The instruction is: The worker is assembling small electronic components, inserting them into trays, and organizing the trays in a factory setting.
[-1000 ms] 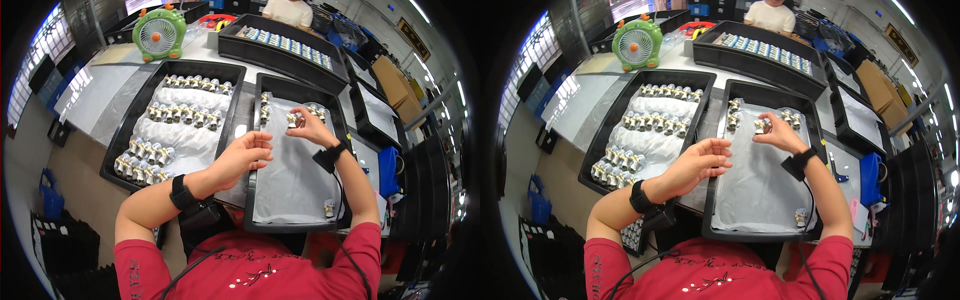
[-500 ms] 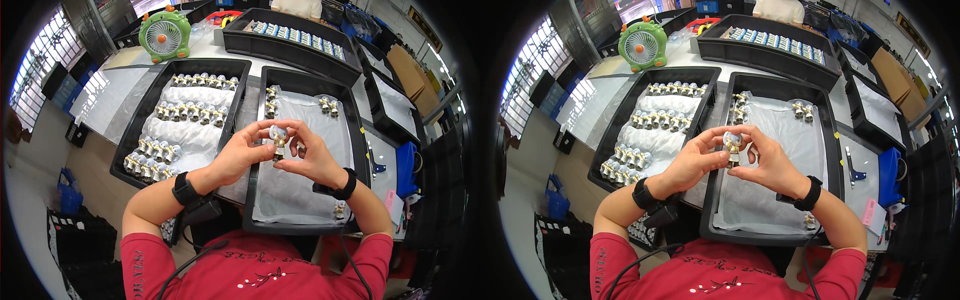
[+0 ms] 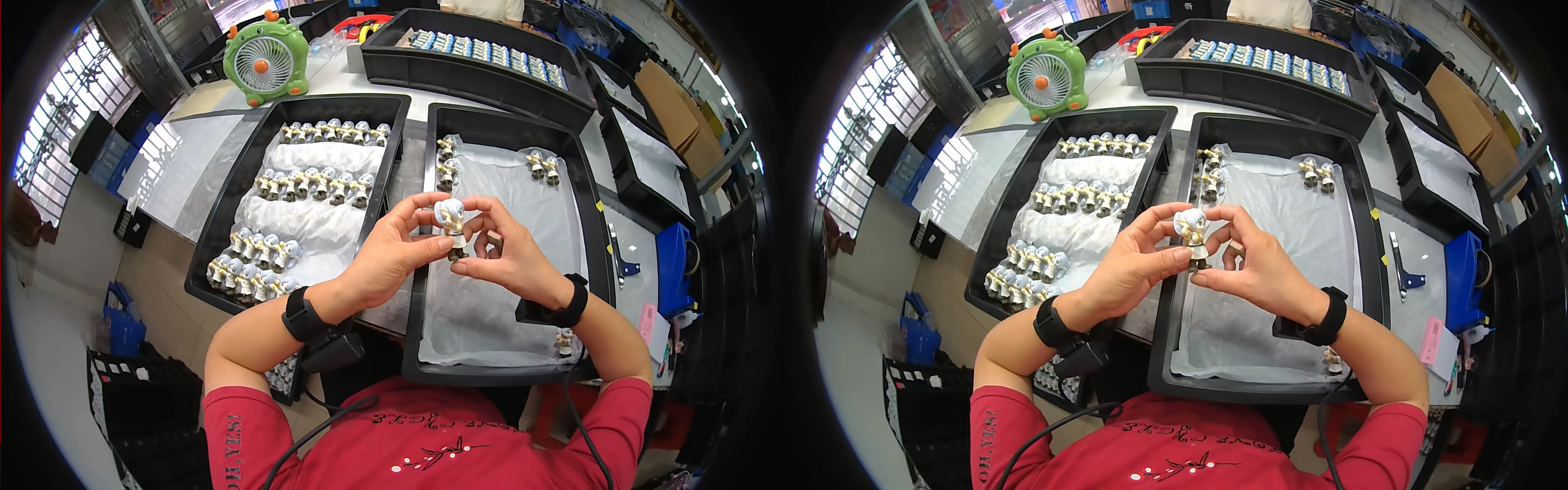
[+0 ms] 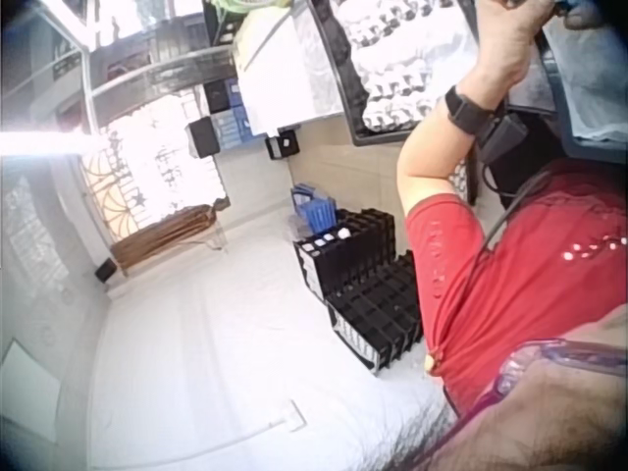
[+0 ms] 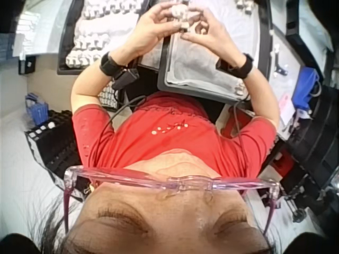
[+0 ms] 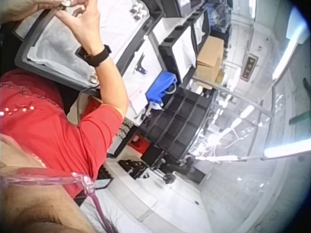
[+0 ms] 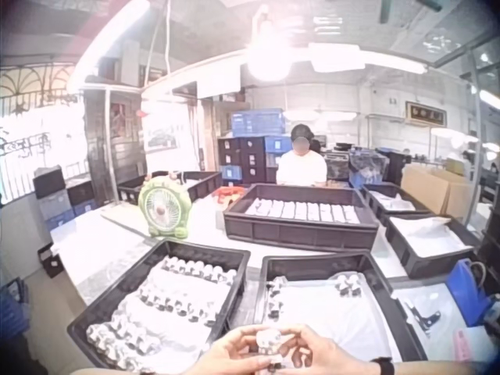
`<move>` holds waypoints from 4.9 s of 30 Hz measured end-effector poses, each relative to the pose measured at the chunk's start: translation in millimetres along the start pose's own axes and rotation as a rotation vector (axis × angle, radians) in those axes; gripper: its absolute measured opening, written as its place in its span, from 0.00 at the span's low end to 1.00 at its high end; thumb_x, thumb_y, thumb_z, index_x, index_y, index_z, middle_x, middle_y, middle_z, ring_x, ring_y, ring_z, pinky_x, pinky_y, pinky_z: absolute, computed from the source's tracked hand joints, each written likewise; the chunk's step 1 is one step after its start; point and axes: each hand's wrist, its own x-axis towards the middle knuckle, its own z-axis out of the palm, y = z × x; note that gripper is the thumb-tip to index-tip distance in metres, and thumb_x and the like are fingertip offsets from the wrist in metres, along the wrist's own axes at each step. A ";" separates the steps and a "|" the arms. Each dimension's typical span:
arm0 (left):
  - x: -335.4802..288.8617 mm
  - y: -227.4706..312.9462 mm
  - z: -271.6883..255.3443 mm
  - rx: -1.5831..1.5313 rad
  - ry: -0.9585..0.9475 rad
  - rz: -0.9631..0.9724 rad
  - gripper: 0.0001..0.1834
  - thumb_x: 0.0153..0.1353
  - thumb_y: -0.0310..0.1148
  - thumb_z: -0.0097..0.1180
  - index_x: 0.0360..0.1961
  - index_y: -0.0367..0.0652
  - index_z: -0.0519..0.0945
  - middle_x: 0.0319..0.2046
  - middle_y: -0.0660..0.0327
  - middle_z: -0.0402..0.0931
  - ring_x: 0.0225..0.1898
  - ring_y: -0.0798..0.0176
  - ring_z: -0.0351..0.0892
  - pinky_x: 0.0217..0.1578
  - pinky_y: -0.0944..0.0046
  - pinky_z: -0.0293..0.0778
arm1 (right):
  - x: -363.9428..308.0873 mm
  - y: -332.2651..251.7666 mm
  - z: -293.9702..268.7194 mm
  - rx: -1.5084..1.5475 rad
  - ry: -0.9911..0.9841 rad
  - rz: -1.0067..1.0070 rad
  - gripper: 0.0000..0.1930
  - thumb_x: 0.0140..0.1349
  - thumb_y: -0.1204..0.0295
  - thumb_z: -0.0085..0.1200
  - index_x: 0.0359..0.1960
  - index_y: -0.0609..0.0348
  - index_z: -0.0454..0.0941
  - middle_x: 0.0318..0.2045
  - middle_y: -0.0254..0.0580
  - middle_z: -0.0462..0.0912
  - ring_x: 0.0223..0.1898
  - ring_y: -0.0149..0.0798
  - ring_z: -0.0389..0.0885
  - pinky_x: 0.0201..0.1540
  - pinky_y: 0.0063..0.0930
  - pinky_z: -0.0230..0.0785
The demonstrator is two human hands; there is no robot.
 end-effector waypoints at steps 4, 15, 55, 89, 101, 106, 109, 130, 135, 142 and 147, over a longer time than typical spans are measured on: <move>-0.5 1.2 1.6 0.008 0.018 0.017 0.30 0.57 0.26 0.57 0.60 0.44 0.60 0.48 0.59 0.67 0.48 0.67 0.73 0.48 0.65 0.72 | -1.1 6.8 1.9 0.077 0.005 0.070 0.27 0.49 0.71 0.65 0.50 0.57 0.65 0.30 0.32 0.75 0.25 0.22 0.68 0.27 0.16 0.62; -1.2 6.0 4.9 -0.074 0.053 -0.027 0.26 0.58 0.26 0.54 0.57 0.46 0.60 0.49 0.61 0.66 0.50 0.68 0.70 0.49 0.66 0.71 | -2.7 5.0 -0.9 0.135 -0.025 0.074 0.22 0.52 0.72 0.63 0.48 0.59 0.69 0.27 0.30 0.75 0.25 0.20 0.68 0.28 0.15 0.62; 3.9 4.4 1.7 -0.036 -0.082 0.108 0.25 0.60 0.23 0.48 0.60 0.41 0.61 0.56 0.56 0.64 0.55 0.62 0.68 0.57 0.60 0.65 | -4.2 9.5 6.3 -0.413 0.330 -0.559 0.11 0.45 0.79 0.63 0.30 0.57 0.75 0.27 0.36 0.76 0.22 0.32 0.71 0.23 0.22 0.65; 3.8 3.0 -6.0 0.005 0.016 0.005 0.24 0.65 0.39 0.49 0.60 0.42 0.63 0.44 0.62 0.73 0.42 0.68 0.76 0.44 0.69 0.73 | -3.4 8.3 -6.2 0.663 0.068 0.295 0.11 0.58 0.67 0.58 0.35 0.58 0.71 0.25 0.31 0.75 0.23 0.19 0.66 0.22 0.09 0.54; 1.9 6.2 -3.1 -0.022 -0.061 0.058 0.25 0.67 0.38 0.46 0.62 0.42 0.61 0.42 0.64 0.73 0.43 0.72 0.72 0.45 0.67 0.71 | -4.0 10.0 -3.5 0.600 -0.017 0.307 0.10 0.60 0.68 0.56 0.39 0.57 0.70 0.28 0.31 0.76 0.25 0.20 0.67 0.24 0.10 0.56; 2.7 3.9 -4.1 0.001 -0.031 0.050 0.24 0.67 0.38 0.44 0.62 0.41 0.62 0.39 0.64 0.73 0.41 0.73 0.72 0.44 0.68 0.71 | -4.8 9.3 -1.7 0.669 -0.070 0.320 0.13 0.63 0.66 0.52 0.44 0.58 0.69 0.34 0.41 0.80 0.24 0.20 0.66 0.25 0.10 0.57; 3.7 3.0 -5.2 0.000 -0.011 0.022 0.23 0.68 0.38 0.44 0.61 0.41 0.63 0.38 0.64 0.73 0.40 0.74 0.72 0.43 0.69 0.70 | -5.0 11.2 -3.1 0.661 -0.089 0.322 0.13 0.63 0.65 0.51 0.45 0.58 0.69 0.35 0.44 0.80 0.24 0.20 0.65 0.25 0.10 0.57; 5.6 1.0 -9.2 -0.014 -0.004 -0.023 0.22 0.67 0.38 0.45 0.59 0.40 0.65 0.36 0.66 0.72 0.35 0.76 0.70 0.39 0.74 0.70 | -6.2 10.6 -1.8 0.692 -0.158 0.353 0.12 0.65 0.64 0.48 0.47 0.54 0.69 0.37 0.43 0.81 0.24 0.21 0.65 0.27 0.12 0.59; 4.9 1.9 -8.0 -0.009 -0.008 0.005 0.22 0.66 0.34 0.48 0.59 0.40 0.66 0.38 0.67 0.72 0.34 0.76 0.70 0.39 0.74 0.70 | -6.3 10.0 -2.3 0.681 -0.166 0.355 0.13 0.65 0.64 0.47 0.48 0.54 0.68 0.39 0.42 0.80 0.26 0.20 0.66 0.28 0.12 0.58; 2.5 5.8 -7.3 0.113 -0.043 0.079 0.26 0.60 0.28 0.54 0.60 0.40 0.65 0.41 0.67 0.71 0.38 0.75 0.69 0.42 0.72 0.69 | -3.8 12.3 -4.5 0.670 -0.201 0.339 0.14 0.64 0.67 0.49 0.49 0.56 0.68 0.39 0.39 0.79 0.28 0.19 0.65 0.27 0.13 0.57; 0.9 7.0 -2.4 0.079 -0.058 0.156 0.29 0.57 0.22 0.53 0.61 0.37 0.63 0.47 0.62 0.71 0.49 0.69 0.70 0.50 0.68 0.67 | -4.2 18.2 2.3 0.414 0.013 0.127 0.12 0.58 0.70 0.57 0.42 0.57 0.72 0.35 0.32 0.77 0.29 0.18 0.65 0.27 0.12 0.57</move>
